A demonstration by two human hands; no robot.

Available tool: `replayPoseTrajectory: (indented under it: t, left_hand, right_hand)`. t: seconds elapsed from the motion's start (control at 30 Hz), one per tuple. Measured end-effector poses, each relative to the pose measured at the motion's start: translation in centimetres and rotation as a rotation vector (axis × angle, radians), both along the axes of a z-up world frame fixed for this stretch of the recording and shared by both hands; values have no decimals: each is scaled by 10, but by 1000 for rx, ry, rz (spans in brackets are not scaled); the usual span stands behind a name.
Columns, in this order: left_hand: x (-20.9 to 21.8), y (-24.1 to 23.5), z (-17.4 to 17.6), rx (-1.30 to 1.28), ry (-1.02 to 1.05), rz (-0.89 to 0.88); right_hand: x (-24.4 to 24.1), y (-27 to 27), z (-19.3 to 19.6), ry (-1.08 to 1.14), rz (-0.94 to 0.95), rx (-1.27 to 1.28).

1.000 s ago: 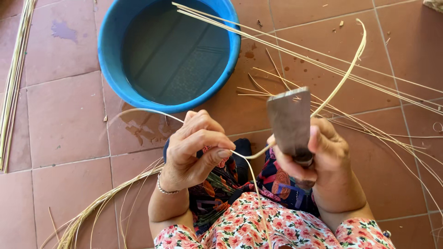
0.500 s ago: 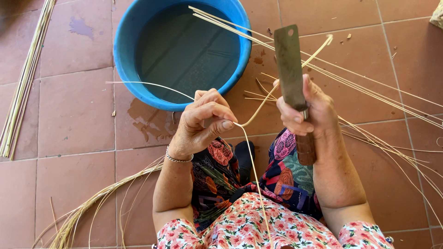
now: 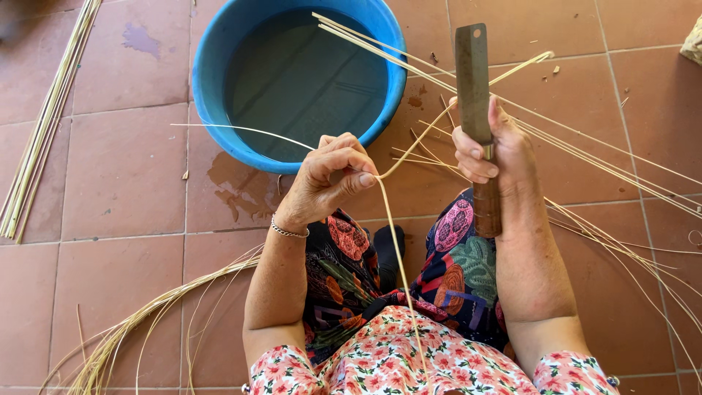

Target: The person sits on the floor and uses a knife to split long bamboo sticks into thin strips. The person repeatedly shaves and splits the bamboo, placing the finished strips into a blue basin of water.

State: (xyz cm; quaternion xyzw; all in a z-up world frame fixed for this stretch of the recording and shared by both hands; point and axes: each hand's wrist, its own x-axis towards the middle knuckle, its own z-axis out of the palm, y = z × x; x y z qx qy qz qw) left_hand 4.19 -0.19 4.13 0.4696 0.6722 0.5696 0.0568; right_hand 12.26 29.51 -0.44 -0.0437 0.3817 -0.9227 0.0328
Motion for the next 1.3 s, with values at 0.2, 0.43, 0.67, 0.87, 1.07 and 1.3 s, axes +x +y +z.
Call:
replayPoseTrajectory:
  t: [0.2,0.43,0.67,0.87,1.07,1.3]
  left_hand:
    - [-12,-4,-11,-26,-51,17]
    - [-21,-14,-17,44,-127,12]
    - [-11,-8,-25,145,-159,116]
    - [-9,6,-27,116,-228,101]
    - [-16,-3,-36,79,-277,-1]
    - [-22,-1,-40,129,-327,-120]
  right_hand:
    - [-12,5,-11,-65,-84,-10]
    - [-18,7,-12,43,-91,-132]
    - [14,-38,24,340,305,-119]
    - [16,-90,25,231,152,304]
    - [7,-82,24,155,198,142]
    - [-2,-75,21,45,215,69]
